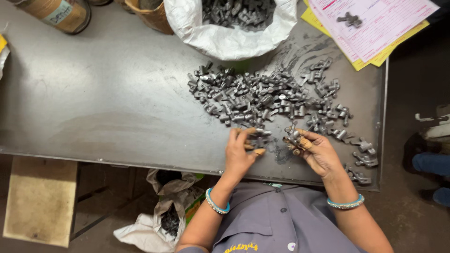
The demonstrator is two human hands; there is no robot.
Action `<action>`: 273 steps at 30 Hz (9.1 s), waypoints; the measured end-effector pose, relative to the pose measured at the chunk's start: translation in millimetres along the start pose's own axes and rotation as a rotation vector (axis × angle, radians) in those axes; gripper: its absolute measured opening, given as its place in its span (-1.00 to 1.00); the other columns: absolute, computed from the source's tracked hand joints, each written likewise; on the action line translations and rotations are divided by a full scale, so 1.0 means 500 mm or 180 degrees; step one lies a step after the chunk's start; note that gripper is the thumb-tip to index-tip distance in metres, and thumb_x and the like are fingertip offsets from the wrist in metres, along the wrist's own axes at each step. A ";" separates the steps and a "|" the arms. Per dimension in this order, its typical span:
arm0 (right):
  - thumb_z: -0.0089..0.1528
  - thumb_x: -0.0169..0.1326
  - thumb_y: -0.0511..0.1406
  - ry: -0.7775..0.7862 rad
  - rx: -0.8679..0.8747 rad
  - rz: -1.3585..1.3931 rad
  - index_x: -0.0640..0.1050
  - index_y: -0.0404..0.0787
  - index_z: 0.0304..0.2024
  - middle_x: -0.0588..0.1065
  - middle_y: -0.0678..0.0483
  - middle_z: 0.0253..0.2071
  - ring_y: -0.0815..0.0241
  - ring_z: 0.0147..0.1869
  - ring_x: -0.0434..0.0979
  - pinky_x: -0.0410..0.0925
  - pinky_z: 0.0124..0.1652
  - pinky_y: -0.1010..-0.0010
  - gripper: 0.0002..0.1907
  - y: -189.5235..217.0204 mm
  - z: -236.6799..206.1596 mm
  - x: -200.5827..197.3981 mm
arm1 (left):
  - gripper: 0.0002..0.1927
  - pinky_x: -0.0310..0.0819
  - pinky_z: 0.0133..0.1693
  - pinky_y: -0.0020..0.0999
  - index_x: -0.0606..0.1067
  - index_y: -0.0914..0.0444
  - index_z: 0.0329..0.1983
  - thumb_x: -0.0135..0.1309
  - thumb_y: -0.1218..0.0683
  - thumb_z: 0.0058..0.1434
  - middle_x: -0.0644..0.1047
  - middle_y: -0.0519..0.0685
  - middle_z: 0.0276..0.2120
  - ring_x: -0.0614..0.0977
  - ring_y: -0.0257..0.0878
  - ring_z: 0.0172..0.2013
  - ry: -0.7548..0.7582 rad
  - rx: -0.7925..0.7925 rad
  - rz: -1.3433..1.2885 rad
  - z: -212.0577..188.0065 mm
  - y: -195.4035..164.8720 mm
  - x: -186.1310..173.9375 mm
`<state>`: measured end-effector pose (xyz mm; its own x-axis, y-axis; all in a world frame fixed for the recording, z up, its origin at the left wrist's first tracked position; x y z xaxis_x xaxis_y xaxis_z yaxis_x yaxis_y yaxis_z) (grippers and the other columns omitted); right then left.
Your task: The person picks small metal castings one at a time from a pile on a steel table, turns and rubs each part in both hands, and sets it back down, occasionally sweeping parts aside. Around the middle they shift a white sack of parts and papers on the table and continue handling the castings.
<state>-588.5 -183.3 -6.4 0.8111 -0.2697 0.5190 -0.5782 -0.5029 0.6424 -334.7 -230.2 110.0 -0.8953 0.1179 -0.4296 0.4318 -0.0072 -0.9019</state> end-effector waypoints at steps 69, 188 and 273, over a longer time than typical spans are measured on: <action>0.07 0.37 -0.35 0.0380 -0.2616 -0.5375 0.62 -0.11 -0.09 0.58 0.07 0.00 0.01 0.15 0.48 0.30 0.19 0.20 -0.65 0.082 -0.077 0.263 | -0.84 0.33 -0.50 -0.51 0.55 0.31 -0.32 0.33 0.18 0.20 0.56 -0.14 -0.49 0.48 -0.43 -0.53 -0.2976 -0.1127 -0.1247 -0.369 0.343 -0.574; 0.01 0.40 -0.31 0.0288 -0.2896 -0.5155 0.59 -0.17 0.00 0.56 0.03 -0.05 -0.06 0.06 0.44 0.33 0.10 0.15 -0.50 0.109 -0.051 0.318 | -0.69 0.40 -0.62 -0.48 0.44 0.34 -0.37 0.41 0.23 0.10 0.56 -0.02 -0.53 0.58 -0.34 -0.59 -0.4598 -0.2411 -0.1030 -0.644 0.560 -0.633; 0.21 0.25 -0.45 0.0451 -0.0062 -0.0939 0.49 -0.23 0.03 0.59 0.00 -0.19 0.16 -0.23 0.59 0.38 -0.32 0.49 -0.65 0.017 0.053 0.174 | -0.77 0.50 -0.20 -0.42 0.58 0.31 -0.04 0.34 0.23 0.28 0.62 -0.05 -0.18 0.59 -0.32 -0.23 -0.3538 -0.0023 0.0310 -0.219 0.148 -0.595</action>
<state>-520.8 -232.7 29.2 0.9244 0.0031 0.3813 -0.3227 -0.5262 0.7867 -24.5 -157.2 176.1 -0.4561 -0.8369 -0.3026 0.5029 0.0382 -0.8635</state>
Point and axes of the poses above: each hand's wrist, its own z-axis towards the middle knuckle, its own x-axis out of the palm, y = z × x, the point moved 9 cm from there along z, towards the middle knuckle
